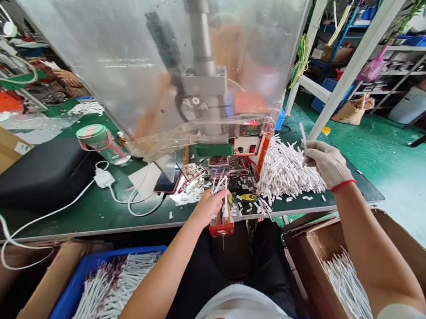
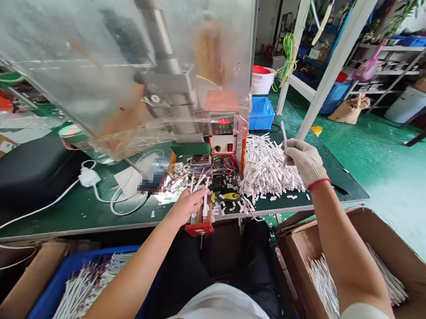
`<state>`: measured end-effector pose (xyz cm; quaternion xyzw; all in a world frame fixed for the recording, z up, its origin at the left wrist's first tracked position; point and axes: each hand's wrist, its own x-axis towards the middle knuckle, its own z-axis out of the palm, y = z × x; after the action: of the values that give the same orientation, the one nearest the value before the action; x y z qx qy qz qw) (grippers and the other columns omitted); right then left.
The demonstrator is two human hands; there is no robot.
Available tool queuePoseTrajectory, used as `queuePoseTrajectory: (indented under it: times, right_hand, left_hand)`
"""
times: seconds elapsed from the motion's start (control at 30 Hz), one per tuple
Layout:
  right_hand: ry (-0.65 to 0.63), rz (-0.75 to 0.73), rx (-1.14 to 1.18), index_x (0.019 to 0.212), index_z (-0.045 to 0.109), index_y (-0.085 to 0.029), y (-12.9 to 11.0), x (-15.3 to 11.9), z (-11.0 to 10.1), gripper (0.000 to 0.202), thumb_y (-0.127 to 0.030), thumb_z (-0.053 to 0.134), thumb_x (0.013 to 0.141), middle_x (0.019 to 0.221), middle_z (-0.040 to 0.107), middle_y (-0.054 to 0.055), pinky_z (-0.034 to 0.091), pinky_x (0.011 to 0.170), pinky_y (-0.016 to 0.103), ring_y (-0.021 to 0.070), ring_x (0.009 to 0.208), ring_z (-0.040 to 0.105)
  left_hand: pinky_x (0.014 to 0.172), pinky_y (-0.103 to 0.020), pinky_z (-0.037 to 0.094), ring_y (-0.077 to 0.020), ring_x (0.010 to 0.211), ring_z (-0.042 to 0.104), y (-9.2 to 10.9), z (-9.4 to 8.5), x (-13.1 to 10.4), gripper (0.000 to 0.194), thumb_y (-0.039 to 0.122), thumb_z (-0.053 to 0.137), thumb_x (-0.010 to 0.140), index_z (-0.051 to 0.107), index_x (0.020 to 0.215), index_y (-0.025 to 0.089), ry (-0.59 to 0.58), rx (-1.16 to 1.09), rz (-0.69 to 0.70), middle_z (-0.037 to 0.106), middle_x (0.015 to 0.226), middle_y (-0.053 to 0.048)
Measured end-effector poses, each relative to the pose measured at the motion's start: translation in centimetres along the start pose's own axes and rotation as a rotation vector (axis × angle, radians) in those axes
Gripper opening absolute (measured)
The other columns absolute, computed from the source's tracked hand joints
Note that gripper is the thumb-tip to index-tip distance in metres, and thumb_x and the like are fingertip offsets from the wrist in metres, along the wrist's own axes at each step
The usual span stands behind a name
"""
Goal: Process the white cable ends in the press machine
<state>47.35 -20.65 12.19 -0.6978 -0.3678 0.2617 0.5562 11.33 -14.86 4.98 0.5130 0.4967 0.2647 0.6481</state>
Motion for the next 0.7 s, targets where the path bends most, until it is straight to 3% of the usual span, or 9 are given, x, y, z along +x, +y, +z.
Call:
queuePoseTrajectory:
  times: [0.13, 0.23, 0.3, 0.47, 0.7]
  right_hand:
    - [-0.248, 0.161, 0.267, 0.084, 0.066, -0.017, -2.5, -7.2, 2.8, 0.023, -0.033, 0.078, 0.073, 0.063, 0.064, 0.0, 0.044, 0.039, 0.017, 0.0088, 0.043, 0.056]
    - [-0.566, 0.339, 0.26, 0.084, 0.059, -0.019, -2.3, -12.2, 7.5, 0.027, -0.04, 0.074, 0.08, 0.055, 0.064, 0.0, 0.046, 0.036, 0.019, 0.0124, 0.04, 0.058]
    - [-0.667, 0.366, 0.252, 0.082, 0.055, -0.019, -1.2, -14.1, 11.1, 0.026, -0.041, 0.069, 0.084, 0.054, 0.065, 0.0, 0.044, 0.034, 0.018, 0.0115, 0.036, 0.055]
    - [-0.657, 0.412, 0.268, 0.078, 0.052, -0.02, 2.5, -14.3, 17.6, 0.023, -0.04, 0.062, 0.083, 0.049, 0.062, -0.002, 0.039, 0.029, 0.018, 0.01, 0.032, 0.048]
    - [-0.655, 0.459, 0.413, 0.075, 0.058, -0.019, 4.4, -13.7, 19.8, 0.026, -0.043, 0.062, 0.083, 0.051, 0.064, 0.0, 0.041, 0.029, 0.02, 0.0111, 0.032, 0.05]
  left_hand:
    - [0.038, -0.024, 0.012, -0.0056, 0.034, 0.016, 0.7, -1.7, -1.5, 0.028, 0.044, 0.065, 0.072, 0.057, 0.062, 0.02, -0.04, -0.117, -0.04, 0.026, 0.039, 0.011]
    - [0.036, -0.021, 0.014, -0.0043, 0.033, 0.019, 0.8, -2.8, -3.7, 0.035, 0.048, 0.069, 0.072, 0.053, 0.058, 0.02, -0.018, -0.192, -0.013, 0.025, 0.038, 0.012]
    - [0.036, -0.018, 0.017, -0.0034, 0.033, 0.022, 0.6, -3.3, -5.2, 0.041, 0.052, 0.074, 0.072, 0.052, 0.057, 0.02, 0.033, -0.262, 0.029, 0.025, 0.039, 0.012]
    - [0.035, -0.015, 0.016, -0.0013, 0.032, 0.023, -0.8, -4.4, -7.5, 0.048, 0.055, 0.083, 0.067, 0.056, 0.057, 0.017, 0.108, -0.369, 0.04, 0.028, 0.037, 0.012]
    - [0.034, -0.014, 0.016, -0.0005, 0.032, 0.022, -2.6, -5.8, -8.5, 0.051, 0.057, 0.087, 0.063, 0.057, 0.056, 0.016, 0.125, -0.42, 0.005, 0.028, 0.037, 0.013]
